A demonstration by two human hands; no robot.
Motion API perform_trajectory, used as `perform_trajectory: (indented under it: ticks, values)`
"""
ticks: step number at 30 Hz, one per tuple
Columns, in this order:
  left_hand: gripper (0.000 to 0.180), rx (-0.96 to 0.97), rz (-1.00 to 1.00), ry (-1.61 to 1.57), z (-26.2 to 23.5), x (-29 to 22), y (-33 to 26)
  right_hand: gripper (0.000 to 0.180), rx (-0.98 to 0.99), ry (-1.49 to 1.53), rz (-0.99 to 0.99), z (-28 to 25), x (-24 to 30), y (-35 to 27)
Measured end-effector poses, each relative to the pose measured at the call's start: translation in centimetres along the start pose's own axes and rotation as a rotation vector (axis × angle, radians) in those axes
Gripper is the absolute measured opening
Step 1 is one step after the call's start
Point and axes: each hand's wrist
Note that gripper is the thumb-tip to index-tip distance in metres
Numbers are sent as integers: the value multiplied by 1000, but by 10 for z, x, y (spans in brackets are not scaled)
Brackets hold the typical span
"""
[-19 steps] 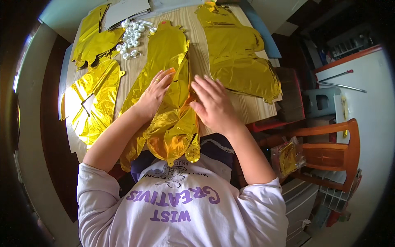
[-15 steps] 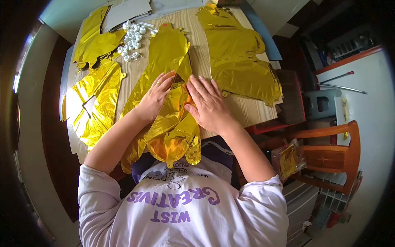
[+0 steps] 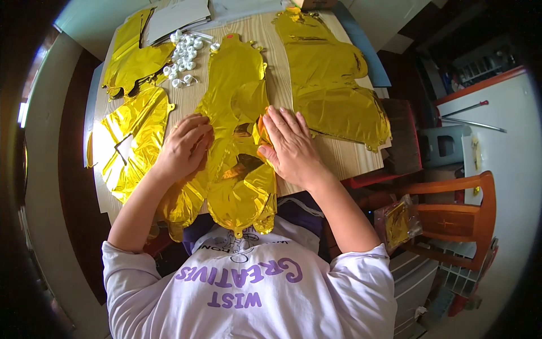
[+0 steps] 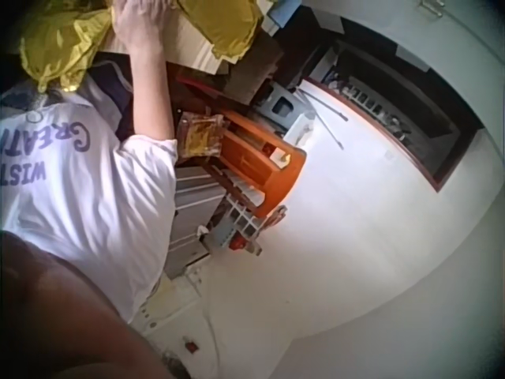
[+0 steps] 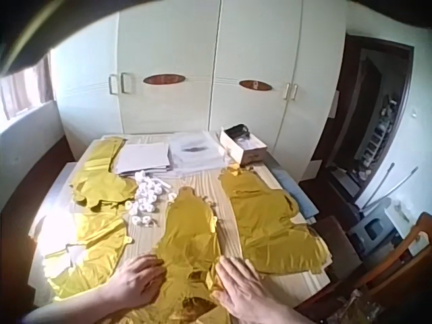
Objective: The person is methodically folding large gold foil balloons at a wooden table.
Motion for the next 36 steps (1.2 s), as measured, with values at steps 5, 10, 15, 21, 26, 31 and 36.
perform_trajectory:
  ticks: [5,10,15,21,26,31,36]
  values:
    - [36,-3,13,-14,3,-2,-2,66,2,-15,-8,0,1,2]
    - [43,40,7,4,-1,-7,-1,65,21,-6,18,-3,-5,1]
    - [45,36,8,-4,1,-4,-3,66,28,-42,0,-3,-3,1]
    - [45,43,7,-10,1,-5,-2,67,57,-101,-10,-4,-3,2]
    - [46,32,17,-10,3,-3,-3,71,73,-93,-5,-4,-3,3]
    - [46,18,10,-22,3,-1,-4,73,91,-126,-12,-2,-3,5]
    - [43,5,-9,-33,0,1,-5,70,71,-136,-21,-1,-3,4]
Point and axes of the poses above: each hand's wrist, its own y-axis towards the middle knuckle, its own z-axis out of the palm, x = y × z, and after that the axes turned 9 degrees about -z, right-handed
